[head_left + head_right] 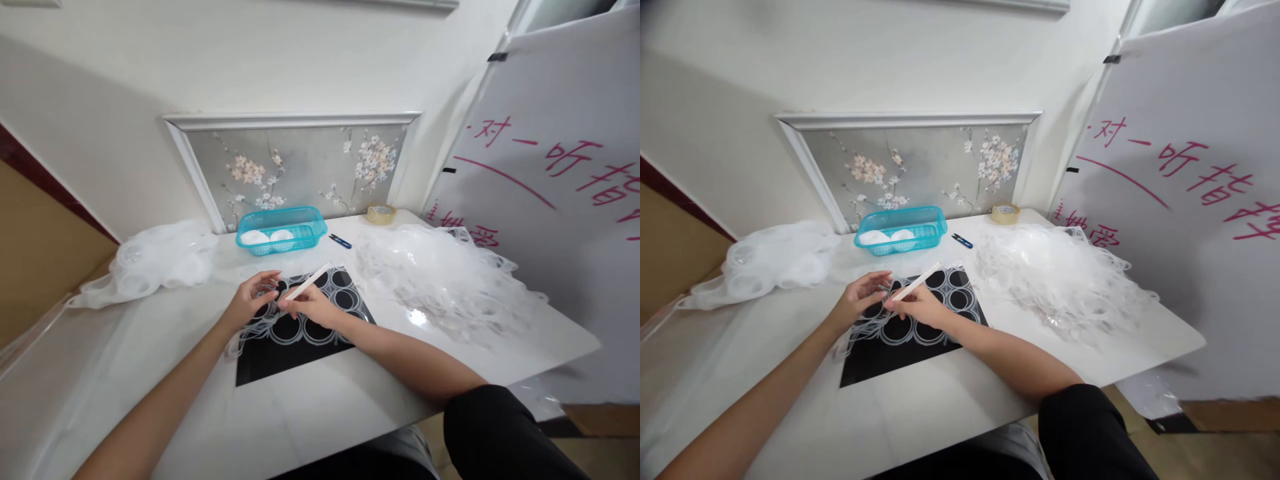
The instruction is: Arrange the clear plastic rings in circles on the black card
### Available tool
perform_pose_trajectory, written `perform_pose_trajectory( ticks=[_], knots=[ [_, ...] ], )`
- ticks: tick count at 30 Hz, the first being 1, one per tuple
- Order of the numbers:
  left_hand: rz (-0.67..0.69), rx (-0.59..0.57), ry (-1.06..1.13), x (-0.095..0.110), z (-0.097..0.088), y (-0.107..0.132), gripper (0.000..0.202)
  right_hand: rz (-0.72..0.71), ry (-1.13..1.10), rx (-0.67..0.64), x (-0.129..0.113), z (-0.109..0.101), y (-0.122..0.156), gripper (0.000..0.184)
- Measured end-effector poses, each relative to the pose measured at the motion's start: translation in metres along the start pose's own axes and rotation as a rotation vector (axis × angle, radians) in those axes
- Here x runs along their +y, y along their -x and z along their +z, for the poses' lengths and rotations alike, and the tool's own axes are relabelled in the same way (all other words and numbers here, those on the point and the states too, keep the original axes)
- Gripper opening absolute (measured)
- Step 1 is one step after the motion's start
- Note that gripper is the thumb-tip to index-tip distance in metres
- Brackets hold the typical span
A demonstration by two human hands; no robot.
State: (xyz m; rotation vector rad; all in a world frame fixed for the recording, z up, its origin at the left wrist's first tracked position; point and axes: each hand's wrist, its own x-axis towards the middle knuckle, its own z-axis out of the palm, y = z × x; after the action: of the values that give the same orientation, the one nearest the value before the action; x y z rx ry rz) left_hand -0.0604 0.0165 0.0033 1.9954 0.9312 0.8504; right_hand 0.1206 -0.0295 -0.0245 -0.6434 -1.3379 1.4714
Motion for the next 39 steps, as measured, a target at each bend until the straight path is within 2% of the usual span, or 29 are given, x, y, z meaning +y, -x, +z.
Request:
perform_pose_trajectory(
  ticks=[3,7,11,14,16,19,21,23,25,27,29,30,32,35,37,39],
  knots=[
    [-0.111,-0.077,-0.042,-0.012,0.001,0.000,0.050,0.038,-0.190,0.072,-0.002,-0.007,-0.001,0.026],
    [-0.156,-0.180,-0.092,-0.011,0.007,0.003,0.041,0.082,-0.381,0.145,-0.006,-0.010,-0.004,0.025],
    [-0.166,-0.189,-0.121,-0.005,0.009,0.003,0.042,0.093,-0.425,0.211,-0.006,-0.012,-0.006,0.027],
    [-0.176,-0.177,-0.133,-0.009,0.004,0.003,0.040,0.070,-0.422,0.277,-0.006,-0.020,-0.009,0.028],
    [-0.183,-0.135,-0.147,-0.015,-0.001,0.001,0.039,0.045,-0.406,0.327,-0.010,-0.028,-0.011,0.028],
    [-0.192,0.032,-0.198,-0.022,-0.009,-0.002,0.038,0.017,-0.355,0.375,-0.021,-0.040,-0.011,0.024],
    [-0.186,0.171,-0.252,-0.017,-0.011,-0.002,0.038,0.069,-0.213,0.371,-0.029,-0.044,-0.008,0.023],
    [-0.158,0.242,-0.303,-0.003,-0.007,0.005,0.034,0.131,-0.002,0.379,-0.032,-0.044,-0.003,0.023],
    [-0.077,0.171,-0.366,0.017,0.003,0.021,0.026,0.121,0.150,0.414,-0.030,-0.043,0.003,0.021],
    [0.081,-0.067,-0.505,0.034,0.018,0.044,0.024,0.063,0.140,0.451,-0.026,-0.042,0.008,0.020],
    [0.187,-0.223,-0.692,0.042,0.034,0.067,0.029,0.038,0.029,0.460,-0.023,-0.042,0.011,0.020],
    [0.210,-0.265,-0.797,0.043,0.040,0.076,0.033,0.037,-0.056,0.456,-0.024,-0.042,0.011,0.020],
    [0.170,-0.286,-0.979,0.041,0.050,0.088,0.031,0.047,-0.250,0.429,-0.027,-0.042,0.009,0.021],
    [0.075,-0.345,-1.068,0.043,0.055,0.092,0.021,0.095,-0.463,0.381,-0.032,-0.039,0.004,0.022],
    [0.105,-0.413,-0.985,0.051,0.057,0.092,0.022,0.139,-0.443,0.346,-0.031,-0.033,0.005,0.023],
    [0.199,-0.434,-0.861,0.061,0.059,0.096,0.019,0.182,-0.279,0.285,-0.024,-0.025,0.009,0.024]
  ],
)
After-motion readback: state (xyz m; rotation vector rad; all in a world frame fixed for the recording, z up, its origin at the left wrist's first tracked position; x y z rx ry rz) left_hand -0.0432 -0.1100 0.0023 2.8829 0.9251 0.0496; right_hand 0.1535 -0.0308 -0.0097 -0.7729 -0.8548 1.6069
